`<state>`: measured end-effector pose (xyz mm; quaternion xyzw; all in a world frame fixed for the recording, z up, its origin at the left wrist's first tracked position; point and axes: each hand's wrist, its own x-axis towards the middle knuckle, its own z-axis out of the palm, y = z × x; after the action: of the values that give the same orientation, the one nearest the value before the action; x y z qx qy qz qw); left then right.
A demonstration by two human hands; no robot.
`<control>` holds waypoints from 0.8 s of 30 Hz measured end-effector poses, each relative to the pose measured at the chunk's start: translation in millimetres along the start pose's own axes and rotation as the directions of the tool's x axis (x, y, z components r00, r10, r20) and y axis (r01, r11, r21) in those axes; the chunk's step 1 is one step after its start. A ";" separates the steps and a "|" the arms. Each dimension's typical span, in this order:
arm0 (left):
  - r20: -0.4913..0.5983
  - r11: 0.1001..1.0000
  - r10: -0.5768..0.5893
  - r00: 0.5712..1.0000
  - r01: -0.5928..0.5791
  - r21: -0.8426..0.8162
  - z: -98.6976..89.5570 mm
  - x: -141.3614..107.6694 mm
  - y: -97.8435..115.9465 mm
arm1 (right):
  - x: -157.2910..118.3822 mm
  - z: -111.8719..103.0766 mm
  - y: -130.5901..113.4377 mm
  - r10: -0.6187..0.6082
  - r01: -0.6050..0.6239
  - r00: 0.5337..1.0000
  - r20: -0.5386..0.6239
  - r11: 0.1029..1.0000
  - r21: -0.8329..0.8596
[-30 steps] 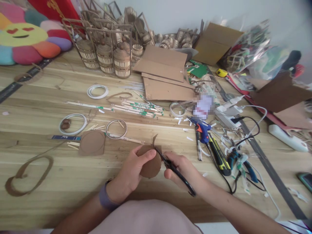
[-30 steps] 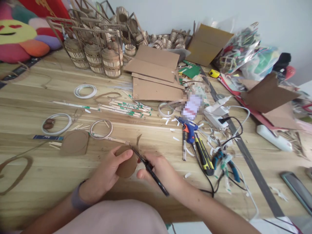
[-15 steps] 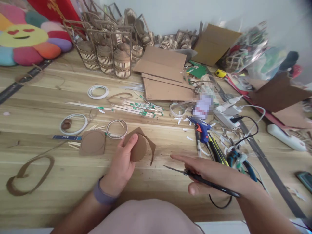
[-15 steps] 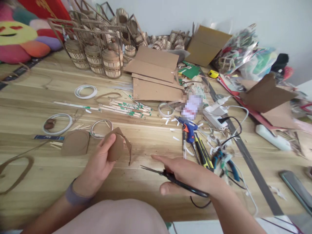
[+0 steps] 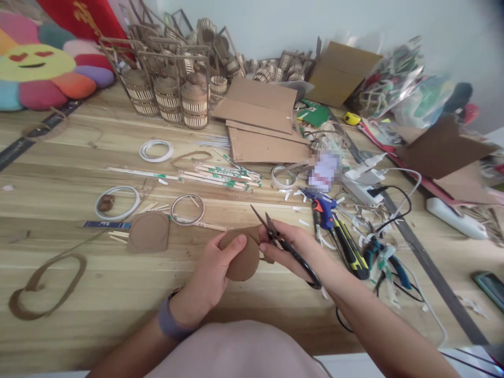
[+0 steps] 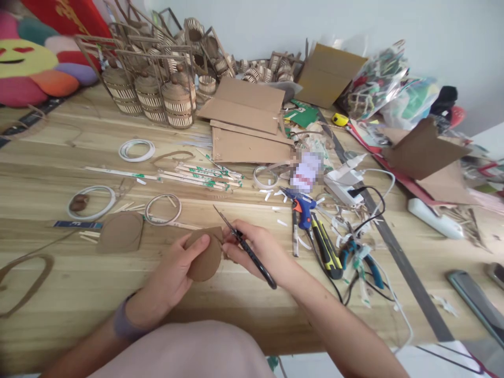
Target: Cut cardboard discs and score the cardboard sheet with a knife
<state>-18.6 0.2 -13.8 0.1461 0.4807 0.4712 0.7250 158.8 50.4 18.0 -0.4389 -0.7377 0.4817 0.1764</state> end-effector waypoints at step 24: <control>-0.132 0.960 0.063 0.989 -0.024 0.278 -6.4 -6.2 7.0 | -31.2 -40.6 4.2 0.011 -0.020 0.999 -0.053 0.984 -0.179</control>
<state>-28.2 -2.9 -8.8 0.2229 0.5877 0.4245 0.6517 205.8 48.1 38.7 -0.4711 -0.7698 0.4033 0.1513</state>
